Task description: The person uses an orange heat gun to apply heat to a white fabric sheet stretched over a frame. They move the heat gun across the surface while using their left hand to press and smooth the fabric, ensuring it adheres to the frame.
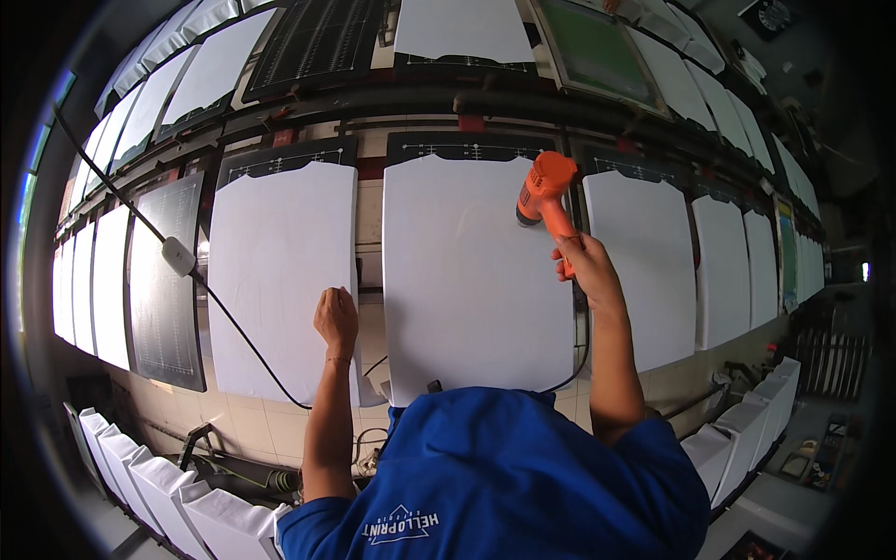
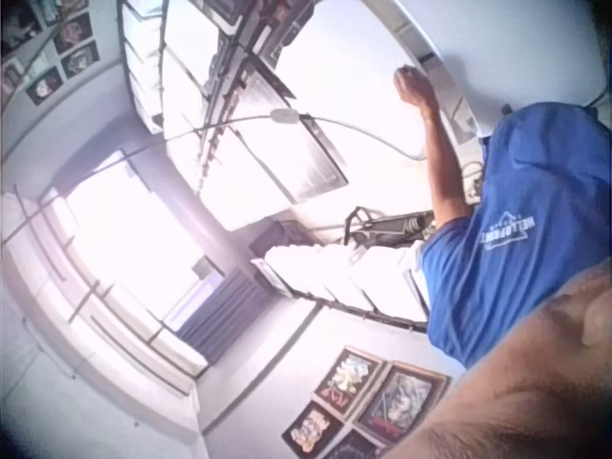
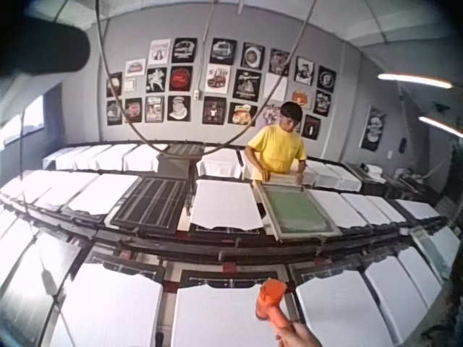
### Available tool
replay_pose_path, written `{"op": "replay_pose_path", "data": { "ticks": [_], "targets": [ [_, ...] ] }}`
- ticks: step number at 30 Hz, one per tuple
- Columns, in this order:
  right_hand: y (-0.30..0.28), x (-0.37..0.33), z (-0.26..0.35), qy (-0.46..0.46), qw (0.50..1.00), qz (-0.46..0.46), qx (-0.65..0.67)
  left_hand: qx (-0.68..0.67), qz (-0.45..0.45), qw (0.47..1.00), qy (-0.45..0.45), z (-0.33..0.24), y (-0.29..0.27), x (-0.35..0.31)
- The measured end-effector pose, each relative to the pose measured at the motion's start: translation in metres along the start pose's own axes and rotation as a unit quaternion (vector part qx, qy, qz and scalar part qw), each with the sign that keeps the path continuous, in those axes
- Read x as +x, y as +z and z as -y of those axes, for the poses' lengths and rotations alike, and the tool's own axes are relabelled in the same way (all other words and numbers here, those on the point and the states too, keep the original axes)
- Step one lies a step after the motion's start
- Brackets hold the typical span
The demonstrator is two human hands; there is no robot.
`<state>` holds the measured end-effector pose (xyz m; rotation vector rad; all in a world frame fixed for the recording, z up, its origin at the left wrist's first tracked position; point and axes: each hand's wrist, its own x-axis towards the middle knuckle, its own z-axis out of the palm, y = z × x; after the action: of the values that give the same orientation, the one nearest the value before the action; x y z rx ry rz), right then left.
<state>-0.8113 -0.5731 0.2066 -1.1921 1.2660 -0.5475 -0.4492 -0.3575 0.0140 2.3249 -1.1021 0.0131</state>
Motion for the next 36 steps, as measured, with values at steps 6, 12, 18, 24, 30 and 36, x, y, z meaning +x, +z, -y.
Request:
{"op": "replay_pose_path", "data": {
  "ticks": [6,12,18,24,30,36],
  "targets": [
    [0.019,0.022,0.015,-0.014,0.998,0.002,0.056,0.078,-0.102,0.992,-0.003,0.043,-0.027,-0.008],
    [0.021,0.031,0.013,-0.015,0.998,0.01,0.06,0.163,-0.07,0.963,-0.204,0.134,-0.053,-0.029],
    [-0.009,0.029,-0.006,-0.027,0.995,-0.09,0.024,0.228,0.006,0.911,-0.344,0.143,-0.062,-0.032],
    [0.007,0.017,0.008,-0.001,0.998,-0.01,0.068,0.21,0.022,0.949,-0.235,0.098,-0.038,-0.046],
    [-0.006,0.006,-0.005,-0.003,0.997,-0.075,0.025,0.174,0.013,0.947,-0.269,0.128,-0.058,-0.05],
    [0.007,-0.007,-0.001,0.004,0.998,-0.039,0.052,0.199,0.011,0.953,-0.229,0.118,-0.044,-0.049]
  ]
}}
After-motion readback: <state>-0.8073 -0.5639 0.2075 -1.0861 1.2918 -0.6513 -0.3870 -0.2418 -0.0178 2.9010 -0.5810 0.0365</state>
